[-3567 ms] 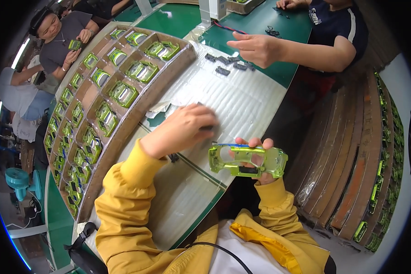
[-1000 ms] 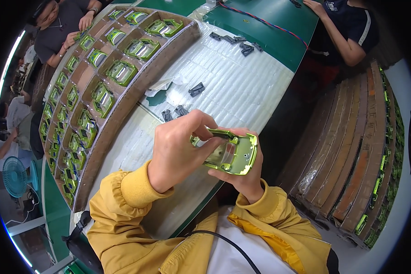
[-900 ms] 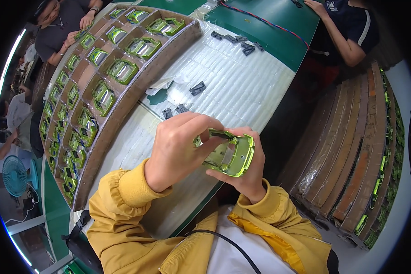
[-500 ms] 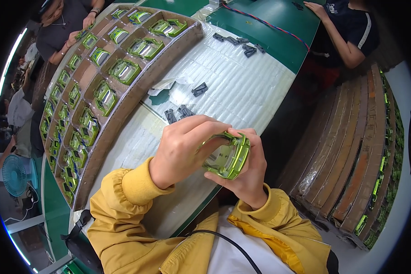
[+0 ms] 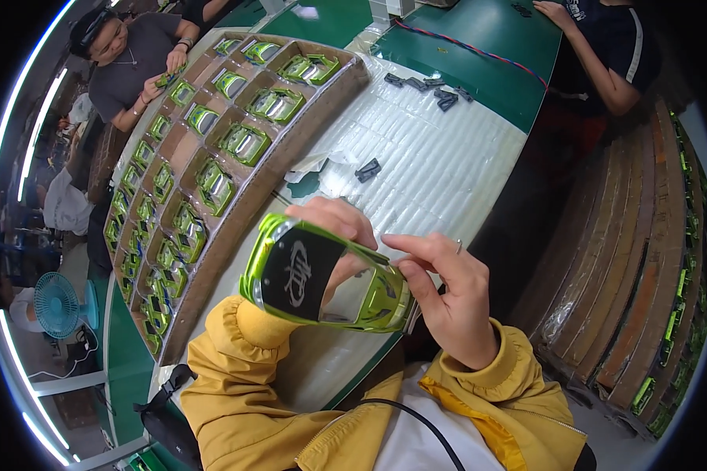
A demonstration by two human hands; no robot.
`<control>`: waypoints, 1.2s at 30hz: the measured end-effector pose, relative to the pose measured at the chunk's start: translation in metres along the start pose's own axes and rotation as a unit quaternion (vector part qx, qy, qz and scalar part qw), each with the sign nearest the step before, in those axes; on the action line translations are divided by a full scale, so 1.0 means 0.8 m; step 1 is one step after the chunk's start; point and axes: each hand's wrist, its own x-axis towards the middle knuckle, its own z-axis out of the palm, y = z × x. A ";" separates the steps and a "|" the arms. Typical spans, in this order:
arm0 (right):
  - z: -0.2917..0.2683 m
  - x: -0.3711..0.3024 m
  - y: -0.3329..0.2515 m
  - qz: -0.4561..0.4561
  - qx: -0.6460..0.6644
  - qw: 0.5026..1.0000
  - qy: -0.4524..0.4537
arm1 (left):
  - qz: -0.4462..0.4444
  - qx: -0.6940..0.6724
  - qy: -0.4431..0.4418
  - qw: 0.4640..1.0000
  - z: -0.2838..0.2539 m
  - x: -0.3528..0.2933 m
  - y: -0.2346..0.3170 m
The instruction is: The person assembles toy cars by attaching parts into car bodies by hand and placing them into a tray. The person moves the full tray onto a stack, sets a new tray on the table, and fits parts onto more car bodies.
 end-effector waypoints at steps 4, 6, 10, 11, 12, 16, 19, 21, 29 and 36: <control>0.013 -0.009 -0.011 -0.021 -0.041 0.998 0.036 | 0.022 0.022 0.004 1.000 -0.009 -0.007 -0.014; 0.010 -0.010 -0.013 -0.004 -0.040 0.999 0.031 | 0.042 0.025 0.010 0.999 -0.002 -0.006 -0.014; -0.001 0.005 -0.007 0.033 0.032 0.997 -0.058 | -0.088 -0.137 0.093 0.982 0.011 -0.018 -0.006; -0.005 0.011 -0.006 0.021 0.027 0.995 -0.097 | -0.101 -0.168 0.111 0.974 0.012 -0.020 -0.007; -0.006 0.016 -0.005 0.021 0.027 0.995 -0.098 | -0.100 -0.167 0.112 0.974 0.011 -0.023 -0.010; -0.002 0.026 0.012 -0.171 -0.128 0.973 -0.092 | -0.008 -0.149 0.084 0.985 0.007 -0.019 -0.028; -0.005 0.029 0.016 -0.223 -0.162 0.956 -0.104 | -0.032 -0.157 0.078 0.984 0.007 -0.020 -0.025; -0.008 0.030 0.012 -0.232 -0.163 0.952 -0.118 | -0.027 -0.182 0.067 0.981 0.008 -0.020 -0.021; 0.007 0.018 0.007 -0.193 -0.141 0.966 -0.095 | 0.006 -0.111 0.041 0.993 0.004 -0.024 -0.017; 0.020 0.011 0.004 -0.148 -0.178 0.971 -0.062 | -0.001 -0.051 0.119 0.992 0.017 -0.022 -0.014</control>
